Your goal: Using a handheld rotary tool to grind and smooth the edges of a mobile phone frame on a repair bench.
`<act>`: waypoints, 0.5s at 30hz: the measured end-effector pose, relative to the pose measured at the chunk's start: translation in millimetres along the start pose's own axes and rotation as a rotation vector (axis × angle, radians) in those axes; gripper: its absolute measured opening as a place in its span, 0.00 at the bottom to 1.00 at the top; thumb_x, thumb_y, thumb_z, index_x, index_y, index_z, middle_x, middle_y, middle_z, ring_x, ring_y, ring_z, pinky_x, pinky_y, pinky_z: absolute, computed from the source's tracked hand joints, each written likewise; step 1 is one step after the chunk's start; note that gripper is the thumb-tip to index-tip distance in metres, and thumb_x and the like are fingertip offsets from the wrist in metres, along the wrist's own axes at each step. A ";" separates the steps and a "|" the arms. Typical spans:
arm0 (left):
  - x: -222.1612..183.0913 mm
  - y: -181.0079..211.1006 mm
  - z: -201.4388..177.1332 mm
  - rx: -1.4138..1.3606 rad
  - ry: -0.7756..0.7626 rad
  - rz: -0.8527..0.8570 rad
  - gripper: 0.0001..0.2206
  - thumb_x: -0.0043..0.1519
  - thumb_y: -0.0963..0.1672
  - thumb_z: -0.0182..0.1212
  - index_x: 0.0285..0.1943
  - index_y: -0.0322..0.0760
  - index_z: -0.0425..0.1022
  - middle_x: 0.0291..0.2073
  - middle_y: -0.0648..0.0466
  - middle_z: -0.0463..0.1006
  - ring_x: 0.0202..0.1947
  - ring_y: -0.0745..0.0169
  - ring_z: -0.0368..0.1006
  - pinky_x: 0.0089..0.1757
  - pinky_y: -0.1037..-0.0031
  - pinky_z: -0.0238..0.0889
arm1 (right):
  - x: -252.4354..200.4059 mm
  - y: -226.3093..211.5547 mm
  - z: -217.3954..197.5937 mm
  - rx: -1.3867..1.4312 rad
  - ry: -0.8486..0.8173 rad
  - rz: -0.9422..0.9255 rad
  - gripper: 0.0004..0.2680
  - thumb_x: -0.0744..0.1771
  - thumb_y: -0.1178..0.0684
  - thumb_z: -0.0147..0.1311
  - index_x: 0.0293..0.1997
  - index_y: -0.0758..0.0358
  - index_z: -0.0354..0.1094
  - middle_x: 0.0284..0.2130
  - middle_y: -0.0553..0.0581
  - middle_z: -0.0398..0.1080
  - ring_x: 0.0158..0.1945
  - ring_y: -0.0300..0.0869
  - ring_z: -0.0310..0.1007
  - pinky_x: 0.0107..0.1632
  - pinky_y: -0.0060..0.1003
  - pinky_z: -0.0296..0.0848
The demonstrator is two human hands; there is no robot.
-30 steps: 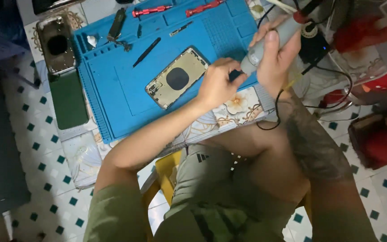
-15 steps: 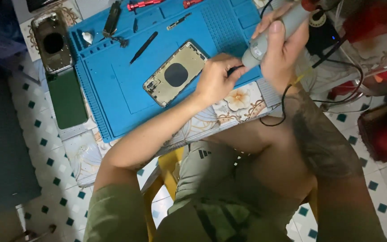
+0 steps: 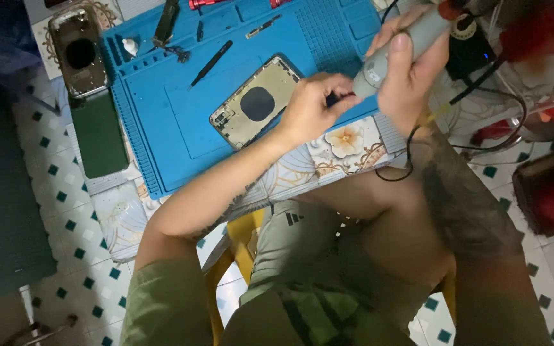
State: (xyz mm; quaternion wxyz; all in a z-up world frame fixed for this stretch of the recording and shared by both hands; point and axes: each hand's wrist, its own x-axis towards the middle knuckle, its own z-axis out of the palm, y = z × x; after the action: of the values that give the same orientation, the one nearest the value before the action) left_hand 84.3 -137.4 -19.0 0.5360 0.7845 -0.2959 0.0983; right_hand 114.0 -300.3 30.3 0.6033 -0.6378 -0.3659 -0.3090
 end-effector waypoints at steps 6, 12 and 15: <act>-2.0 -3.0 1.4 0.022 0.014 -0.003 0.05 0.62 0.41 0.70 0.43 0.40 0.78 0.29 0.57 0.80 0.32 0.61 0.72 0.37 0.70 0.63 | -6.8 -6.6 -1.5 -0.081 -0.086 0.053 0.09 0.75 0.50 0.43 0.49 0.68 0.52 0.35 0.66 0.63 0.36 0.52 0.68 0.44 0.46 0.68; 4.6 -15.7 -14.0 0.167 0.123 0.253 0.10 0.68 0.47 0.61 0.49 0.37 0.80 0.40 0.51 0.85 0.43 0.57 0.78 0.46 0.66 0.73 | -18.1 -44.4 -37.8 -0.358 -0.295 -0.083 0.11 0.65 0.66 0.52 0.52 0.76 0.63 0.45 0.69 0.66 0.50 0.58 0.67 0.56 0.52 0.69; 18.5 0.9 -44.8 0.404 0.199 0.439 0.16 0.71 0.51 0.51 0.44 0.36 0.78 0.40 0.55 0.80 0.42 0.56 0.71 0.40 0.67 0.61 | -14.5 -82.8 -30.8 -0.523 -0.348 0.148 0.20 0.71 0.42 0.51 0.60 0.74 0.70 0.53 0.75 0.66 0.53 0.60 0.72 0.50 0.51 0.72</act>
State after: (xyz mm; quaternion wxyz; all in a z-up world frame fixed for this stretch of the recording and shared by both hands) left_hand 106.0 -104.0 8.7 0.3614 0.7792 -0.3787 0.3447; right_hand 38.1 -331.9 65.7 0.3682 -0.8393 -0.3244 -0.2341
